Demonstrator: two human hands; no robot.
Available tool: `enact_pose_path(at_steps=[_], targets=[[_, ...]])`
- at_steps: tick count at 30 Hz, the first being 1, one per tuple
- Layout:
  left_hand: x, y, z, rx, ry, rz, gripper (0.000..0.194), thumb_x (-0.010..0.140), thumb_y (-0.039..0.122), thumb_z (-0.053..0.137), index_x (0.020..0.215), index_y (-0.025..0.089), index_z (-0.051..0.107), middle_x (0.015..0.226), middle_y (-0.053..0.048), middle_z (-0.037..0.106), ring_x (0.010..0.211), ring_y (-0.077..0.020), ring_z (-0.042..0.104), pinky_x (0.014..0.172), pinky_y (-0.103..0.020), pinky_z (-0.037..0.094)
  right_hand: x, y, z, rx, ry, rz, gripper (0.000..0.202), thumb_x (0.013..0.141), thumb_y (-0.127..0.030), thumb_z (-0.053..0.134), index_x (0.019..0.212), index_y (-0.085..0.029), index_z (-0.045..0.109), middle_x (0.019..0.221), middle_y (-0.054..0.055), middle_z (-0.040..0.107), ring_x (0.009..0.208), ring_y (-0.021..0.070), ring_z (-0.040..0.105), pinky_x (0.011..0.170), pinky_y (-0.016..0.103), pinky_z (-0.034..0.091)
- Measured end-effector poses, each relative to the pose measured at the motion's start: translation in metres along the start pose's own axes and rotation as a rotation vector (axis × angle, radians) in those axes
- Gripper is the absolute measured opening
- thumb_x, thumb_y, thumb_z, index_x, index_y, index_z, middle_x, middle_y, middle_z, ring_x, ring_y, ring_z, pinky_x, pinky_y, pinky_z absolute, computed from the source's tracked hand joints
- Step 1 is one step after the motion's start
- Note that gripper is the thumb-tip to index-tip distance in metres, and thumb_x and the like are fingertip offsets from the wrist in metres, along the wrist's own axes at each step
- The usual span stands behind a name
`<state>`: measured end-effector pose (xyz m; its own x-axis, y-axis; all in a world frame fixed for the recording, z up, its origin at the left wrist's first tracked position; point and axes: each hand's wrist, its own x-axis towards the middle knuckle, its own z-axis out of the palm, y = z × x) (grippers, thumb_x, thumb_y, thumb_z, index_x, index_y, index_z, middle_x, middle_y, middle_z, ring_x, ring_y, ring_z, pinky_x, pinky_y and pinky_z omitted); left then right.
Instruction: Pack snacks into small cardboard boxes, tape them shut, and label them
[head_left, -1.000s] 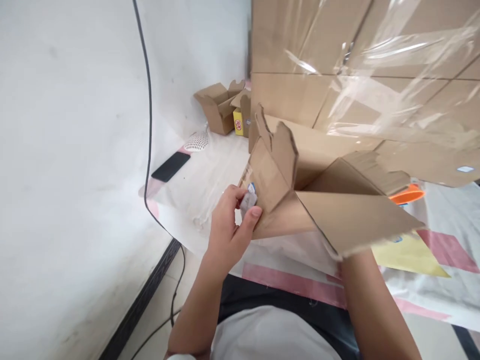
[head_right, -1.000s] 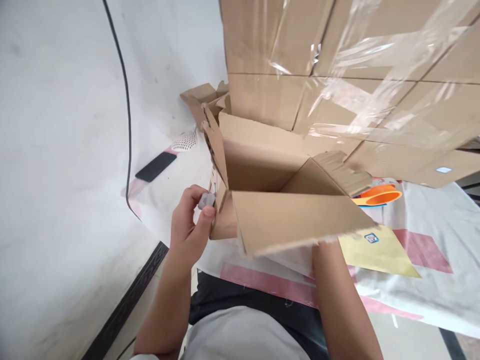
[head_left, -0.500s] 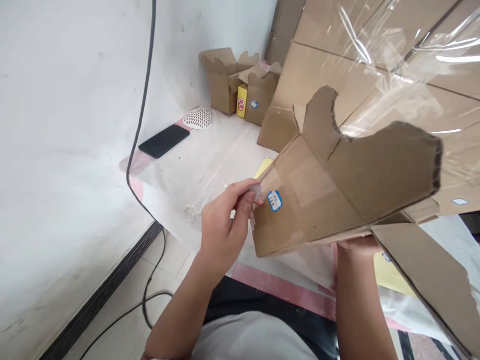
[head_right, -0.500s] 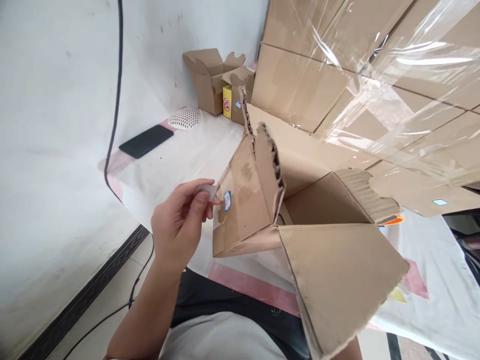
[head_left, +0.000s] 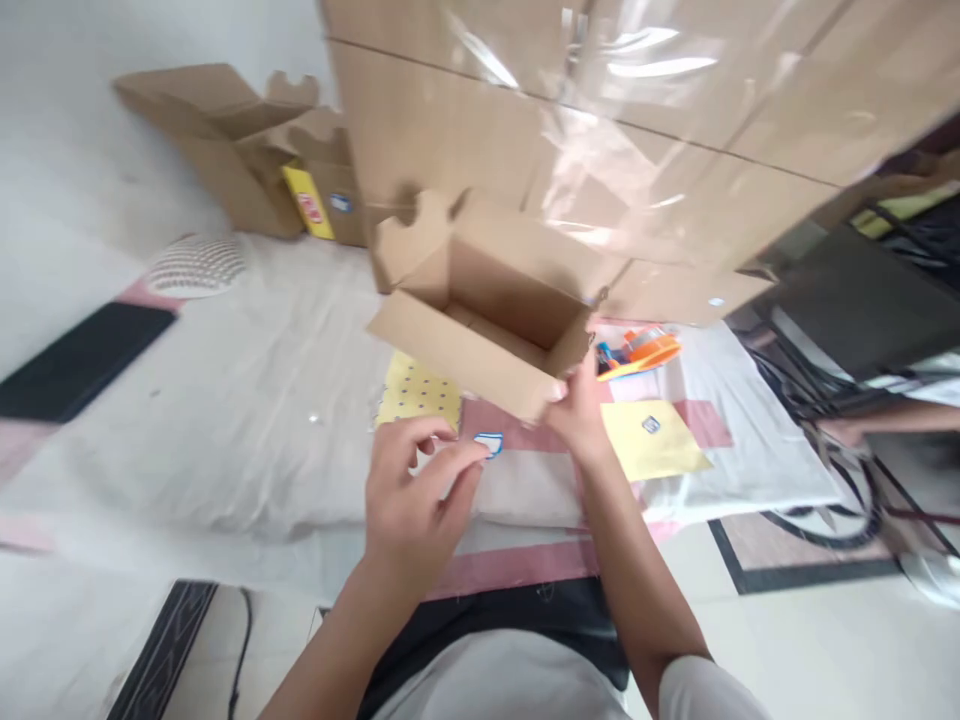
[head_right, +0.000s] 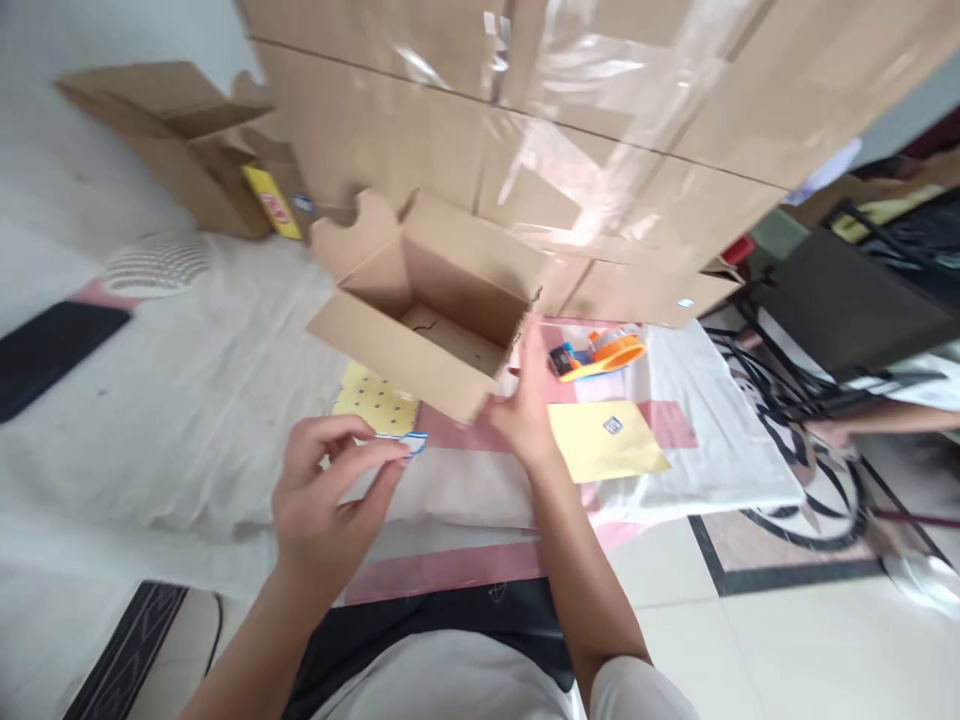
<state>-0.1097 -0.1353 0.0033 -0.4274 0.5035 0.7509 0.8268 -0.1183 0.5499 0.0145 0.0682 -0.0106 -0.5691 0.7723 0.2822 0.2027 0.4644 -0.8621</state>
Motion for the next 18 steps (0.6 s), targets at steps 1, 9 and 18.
enact_pose_path(at_steps=[1,9,18], targets=[[0.001,0.003,0.015,0.007,-0.053,0.079,0.020,0.090,0.008,0.069,0.097,0.026,0.072,0.095,-0.003,0.070,0.078,-0.0157,0.059,0.070,-0.031,0.047,-0.003,0.004,-0.002,-0.010,0.014,-0.004,0.078,0.078,-0.045,0.080,0.149,-0.029,0.051,0.148,0.011,0.057,0.144,0.0324,0.049,0.110,0.052,0.053],[0.031,0.034,0.160,0.097,-0.521,0.578,0.023,0.096,0.008,0.056,0.089,0.021,0.073,0.094,-0.003,0.073,0.087,-0.0179,0.062,0.068,-0.033,0.040,-0.108,0.055,-0.111,-0.124,0.713,0.183,0.032,0.088,-0.037,0.070,0.116,-0.022,0.069,0.120,0.011,0.070,0.105,0.0260,0.069,0.086,0.043,0.055],[0.011,0.055,0.250,0.138,-0.854,0.671,0.035,0.102,0.045,0.058,0.101,0.015,0.076,0.102,-0.009,0.072,0.106,-0.0247,0.060,0.084,-0.039,0.040,-0.149,0.078,-0.153,-0.178,0.984,0.255,0.023,0.087,-0.033,0.070,0.105,-0.020,0.069,0.101,0.007,0.068,0.095,0.0239,0.068,0.087,0.042,0.051]])
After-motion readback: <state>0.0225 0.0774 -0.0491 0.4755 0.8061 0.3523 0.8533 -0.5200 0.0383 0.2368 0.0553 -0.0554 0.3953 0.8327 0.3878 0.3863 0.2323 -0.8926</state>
